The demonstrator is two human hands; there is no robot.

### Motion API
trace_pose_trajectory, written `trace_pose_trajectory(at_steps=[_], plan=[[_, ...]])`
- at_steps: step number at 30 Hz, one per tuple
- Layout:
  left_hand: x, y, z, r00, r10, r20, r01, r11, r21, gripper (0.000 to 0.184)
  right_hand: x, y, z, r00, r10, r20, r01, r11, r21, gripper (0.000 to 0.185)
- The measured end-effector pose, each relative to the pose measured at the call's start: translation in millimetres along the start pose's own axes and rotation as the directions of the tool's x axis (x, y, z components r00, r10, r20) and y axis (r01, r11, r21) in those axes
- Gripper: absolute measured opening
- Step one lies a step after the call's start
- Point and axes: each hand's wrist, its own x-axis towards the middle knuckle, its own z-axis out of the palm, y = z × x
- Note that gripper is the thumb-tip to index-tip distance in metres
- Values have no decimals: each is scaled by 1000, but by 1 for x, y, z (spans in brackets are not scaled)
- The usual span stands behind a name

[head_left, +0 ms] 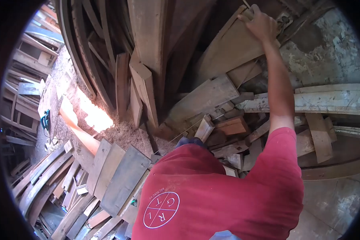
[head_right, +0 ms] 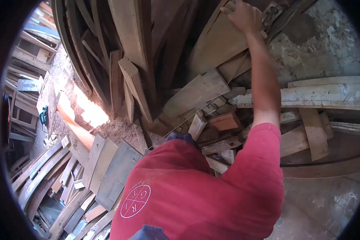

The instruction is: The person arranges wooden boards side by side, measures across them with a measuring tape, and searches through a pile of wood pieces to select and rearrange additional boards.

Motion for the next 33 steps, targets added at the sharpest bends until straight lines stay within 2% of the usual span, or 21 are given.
trace_pose_trajectory(at_steps=[3, 5, 7, 9, 11, 13, 15, 16, 17, 18, 19, 20, 24, 26, 28, 30, 31, 32, 33], plan=[[2, 10, -4, 1000, 0, 8, 0, 1000, 28, 43, -7, -3, 16, 994, 113, -12, -112, 992, 55, 65], [5, 18, -5, 1000, 2, 9, -3, 999, 47, 43, -5, -11, 23, 993, 100, 64, -103, 994, 42, 66], [10, 28, -7, 1000, 4, 13, -4, 998, 70, 43, 1, -30, 32, 984, 77, 162, -93, 991, 92, 54], [14, 39, -7, 1000, 7, 25, -10, 995, 100, 43, 6, -31, 84, 987, 52, 152, -86, 970, 227, 44], [21, 50, -6, 999, 12, 40, -17, 992, 124, 43, 1, -47, 125, 989, 19, 148, -93, 855, 510, 42], [29, 62, -8, 999, 21, 50, -28, 988, 153, 42, -35, -73, 138, 992, -53, 117, -22, 827, 561, 43], [34, 74, -9, 998, 36, 56, -45, 984, 171, 42, -85, -97, 137, 960, -60, 274, -160, 685, 711, 41], [37, 79, -11, 997, 40, 58, -50, 983, 179, 42, -118, -109, 154, 979, -53, 195, -116, 642, 758, 37], [38, 83, -12, 997, 44, 61, -55, 981, 187, 42, -153, -121, 172, 972, -39, 230, -169, 563, 809, 34], [42, 87, -12, 997, 46, 62, -58, 978, 200, 42, -185, -131, 154, 861, -29, 508, -464, 367, 806, 31], [44, 91, -13, 997, 48, 66, -61, 975, 213, 42, -217, -139, 145, 828, -39, 560, -516, 339, 787, 31], [46, 95, -14, 996, 48, 72, -63, 972, 226, 42, -263, -152, 169, 857, -9, 516, -505, 185, 843, 30], [53, 112, -18, 994, 64, 87, -86, 957, 277, 42, -390, -157, 159, 676, -42, 736, -704, 255, 662, 28], [53, 122, -22, 993, 73, 93, -97, 949, 300, 42, -447, -157, 162, 656, 114, 746, -754, 106, 648, 29], [51, 132, -28, 992, 84, 94, -110, 940, 323, 42, -484, -140, 162, 641, 286, 712, -760, 109, 640, 31], [47, 139, -34, 991, 103, 88, -127, 933, 337, 42, -470, -110, 128, 539, 545, 642, -754, -27, 656, 27], [45, 143, -36, 990, 112, 86, -135, 929, 346, 42, -472, -89, 128, 581, 725, 369, -756, 314, 574, 25], [43, 147, -38, 989, 122, 85, -144, 923, 356, 42, -455, -61, 105, 533, 801, 271, -768, 325, 551, 29], [41, 152, -40, 988, 131, 82, -152, 920, 361, 42, -434, -39, 94, 440, 897, 43, -728, 328, 601, 36]])
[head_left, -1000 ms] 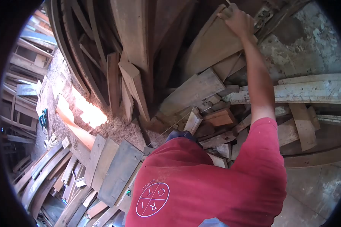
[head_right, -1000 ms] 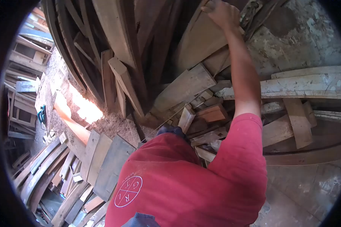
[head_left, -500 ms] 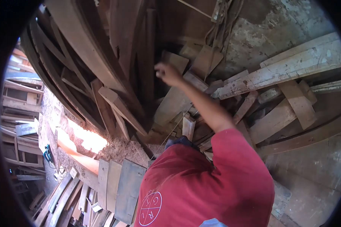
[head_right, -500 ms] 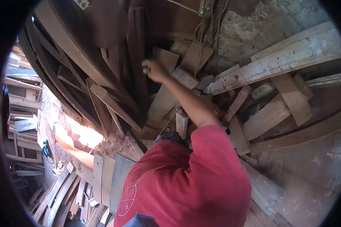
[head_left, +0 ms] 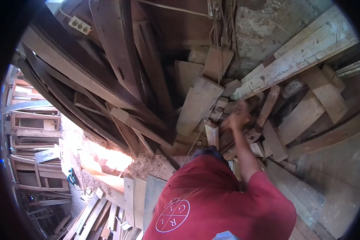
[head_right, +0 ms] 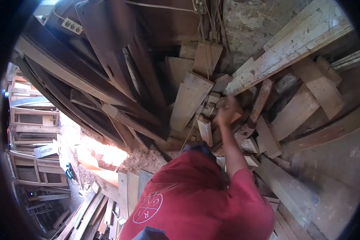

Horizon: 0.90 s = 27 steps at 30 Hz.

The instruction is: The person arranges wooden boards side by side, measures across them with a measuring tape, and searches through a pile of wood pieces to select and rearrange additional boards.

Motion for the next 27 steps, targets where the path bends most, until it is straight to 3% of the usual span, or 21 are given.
trace_pose_trajectory(at_steps=[1, 2, 4, 6, 7, 8, 9, 11, 12, 13, 16, 18, 19, 21, 25, 27], plan=[[-1, 4, -4, 1000, 9, -2, -9, 1000, 13, 42, 28, -14, -24, 998, 25, -63, -31, 995, -98, 42], [-2, 6, -9, 1000, 21, -6, -20, 999, 32, 42, 63, -4, -36, 996, 37, -87, -25, 991, 130, 44], [2, 21, -15, 999, 40, -5, -40, 997, 64, 42, 121, -25, -65, 880, -289, -377, 160, 928, -338, 52], [22, 54, -18, 997, 76, 20, -78, 989, 127, 42, 170, -33, -79, 817, -217, -534, 138, 973, -184, 68], [37, 76, -15, 994, 97, 41, -103, 981, 164, 42, 203, -9, -78, 735, -321, -598, 90, 919, -384, 85], [52, 96, -12, 991, 115, 61, -125, 972, 199, 42, 222, 1, -68, 751, -12, -660, -51, 996, -77, 81], [64, 114, -8, 989, 128, 79, -143, 961, 237, 42, 244, 8, -66, 744, -54, -666, -120, 970, -213, 93], [81, 144, 2, 981, 158, 113, -184, 939, 292, 42, 252, 9, -64, 896, 201, -395, -236, 971, -41, 114], [87, 156, 5, 977, 174, 125, -205, 925, 319, 42, 252, 0, -55, 863, 117, -491, -79, 992, 97, 109], [91, 168, 8, 971, 191, 141, -229, 912, 341, 42, 246, -15, -59, 856, 118, -503, -51, 988, 145, 99], [104, 203, 22, 945, 255, 205, -319, 858, 402, 42, 248, -2, -64, 883, 106, -457, -30, 985, 170, 91], [113, 228, 40, 910, 309, 278, -406, 805, 433, 42, 245, -6, -65, 905, 204, -373, -178, 979, 102, 89], [117, 239, 50, 887, 336, 315, -451, 777, 440, 42, 245, -8, -67, 899, 203, -388, -177, 979, 102, 89], [120, 265, 73, 837, 390, 384, -537, 719, 441, 42, 245, -10, -66, 878, 99, -467, -10, 982, 190, 84], [116, 309, 118, 731, 476, 488, -672, 622, 401, 42, 245, -6, -64, 876, 198, -440, -141, 977, 159, 94], [116, 327, 141, 689, 504, 520, -715, 589, 377, 42, 249, -2, -66, 913, 231, -337, -196, 971, 134, 91]])
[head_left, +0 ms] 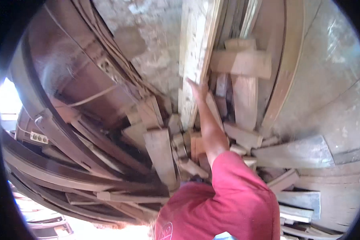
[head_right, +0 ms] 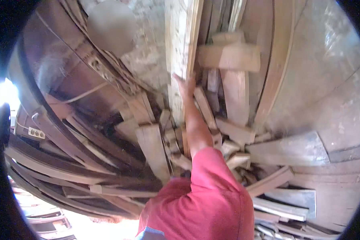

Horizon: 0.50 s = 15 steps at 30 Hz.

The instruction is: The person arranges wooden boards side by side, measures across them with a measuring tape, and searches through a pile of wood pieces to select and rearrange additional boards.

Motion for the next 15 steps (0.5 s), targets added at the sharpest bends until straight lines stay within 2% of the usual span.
trace_pose_trajectory(at_steps=[1, 3, 6, 9, 12, 13, 14, 15], plan=[[7, 7, 3, 1000, 16, 3, -16, 1000, 1, 42, 2, 6, 3, 1000, -7, 20, 8, 1000, -8, 89], [15, 11, 8, 1000, 12, 15, -12, 1000, 11, 42, 4, 5, 5, 997, -71, -36, 72, 997, 15, 88], [19, 2, 9, 999, -41, 20, 41, 999, 32, 41, -6, -4, 2, 986, -62, -153, 57, 998, -38, 87], [20, -11, 5, 996, -88, 16, 88, 995, 43, 41, 2, 7, -5, 999, 44, 16, -44, 998, 46, 93], [9, -36, -4, 994, -109, -19, 109, 994, 21, 41, 0, 22, 12, 993, 93, -77, -101, 989, -104, 92], [1, -54, -11, 994, -105, -41, 105, 994, 7, 41, -2, 12, 2, 1000, 7, 17, -9, 996, 86, 91], [-10, -73, -18, 993, -92, -70, 92, 996, -11, 41, -5, 10, -1, 997, 11, 71, -22, 986, 163, 91], [-24, -94, -25, 993, -61, -103, 59, 998, -29, 41, -1, 6, -5, 952, 241, 188, -243, 970, -11, 90]])
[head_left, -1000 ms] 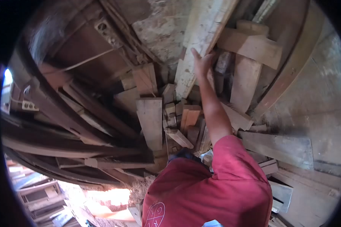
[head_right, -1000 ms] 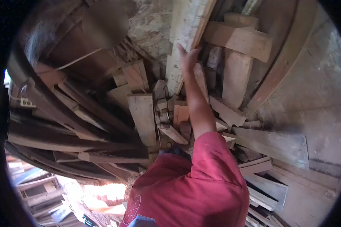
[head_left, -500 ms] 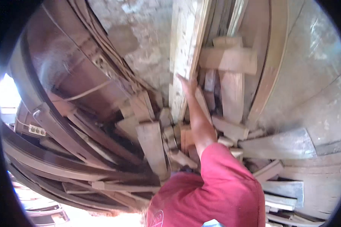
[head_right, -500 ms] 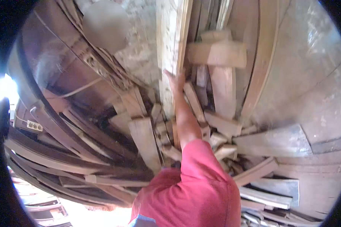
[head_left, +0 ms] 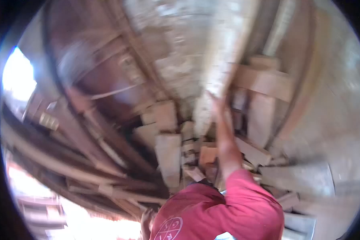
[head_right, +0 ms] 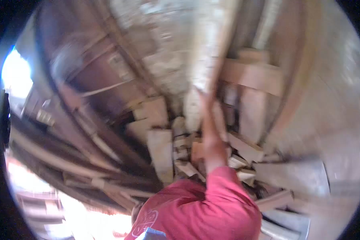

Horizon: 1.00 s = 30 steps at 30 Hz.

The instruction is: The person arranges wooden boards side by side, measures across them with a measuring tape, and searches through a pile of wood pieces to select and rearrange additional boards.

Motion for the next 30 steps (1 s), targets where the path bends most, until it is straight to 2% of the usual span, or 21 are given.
trace_pose_trajectory(at_steps=[1, 3, 4, 5, 7, 8, 10, 12, 14, 15, 17, 18, 19, 22, 25, 26, 27, 29, 30], plan=[[-13, -21, -7, 998, 52, -39, -53, 998, -16, 41, -13, -20, -12, 979, -189, -79, 178, 976, -125, 88], [-48, -42, -15, 987, 97, -128, -101, 994, -29, 41, -9, -19, -7, 950, -95, -297, -19, 933, -359, 105], [-67, -8, -15, 986, -67, -152, 60, 997, -52, 43, -27, -58, -20, 982, -20, -190, -37, 956, -290, 115], [-83, 41, -15, 960, -229, -162, 218, 972, -85, 44, -15, -40, -13, 918, -257, -303, 169, 943, -286, 107], [-105, 14, -10, 929, -340, -146, 314, 933, -172, 44, 20, -5, -4, 911, -260, -320, 197, 956, -217, 92], [-116, -7, -1, 908, -389, -154, 338, 898, -281, 45, 39, 13, 0, 907, -262, -329, 212, 960, -181, 85], [-148, -29, 16, 877, -437, -198, 360, 872, -331, 45, 44, 24, 15, 799, -397, -451, 324, 917, -234, 84], [-183, -35, 37, 821, -515, -245, 402, 827, -393, 43, 25, -1, 18, 778, -435, -454, 340, 898, -278, 82], [-213, -26, 51, 763, -620, -183, 479, 732, -484, 44, 16, -15, 22, 627, -620, -471, 557, 780, -285, 78], [-225, -23, 60, 748, -644, -160, 497, 703, -509, 44, 20, -9, 25, 642, -623, -447, 546, 781, -304, 78], [-245, -6, 77, 678, -727, -109, 570, 614, -546, 45, 27, 4, 24, 746, -460, -481, 476, 874, -98, 68], [-251, 7, 82, 623, -781, -50, 643, 547, -536, 45, 15, -11, 31, 761, -407, -505, 406, 906, -118, 57], [-254, 19, 82, 608, -793, -32, 664, 530, -527, 45, 20, -3, 28, 767, -409, -494, 393, 909, -142, 57], [-264, 18, 89, 602, -797, 55, 769, 559, -310, 44, 31, 12, 19, 740, -477, -474, 472, 871, -138, 46], [-257, 11, 76, 609, -784, 118, 753, 525, -397, 44, 26, 9, 26, 705, -470, -531, 491, 864, -113, 44], [-241, 33, 63, 516, -851, 96, 810, 448, -379, 44, 32, 16, 21, 707, -492, -508, 514, 851, -109, 45], [-232, 35, 53, 567, -822, 60, 783, 514, -351, 44, 32, 18, 20, 712, -488, -506, 508, 854, -109, 45], [-206, 54, 28, 615, -787, 37, 718, 541, -439, 47, 30, 18, 21, 735, -423, -530, 465, 883, -59, 48], [-196, 62, 17, 614, -788, 28, 717, 543, -438, 47, 28, 17, 20, 740, -403, -538, 420, 902, -98, 51]])
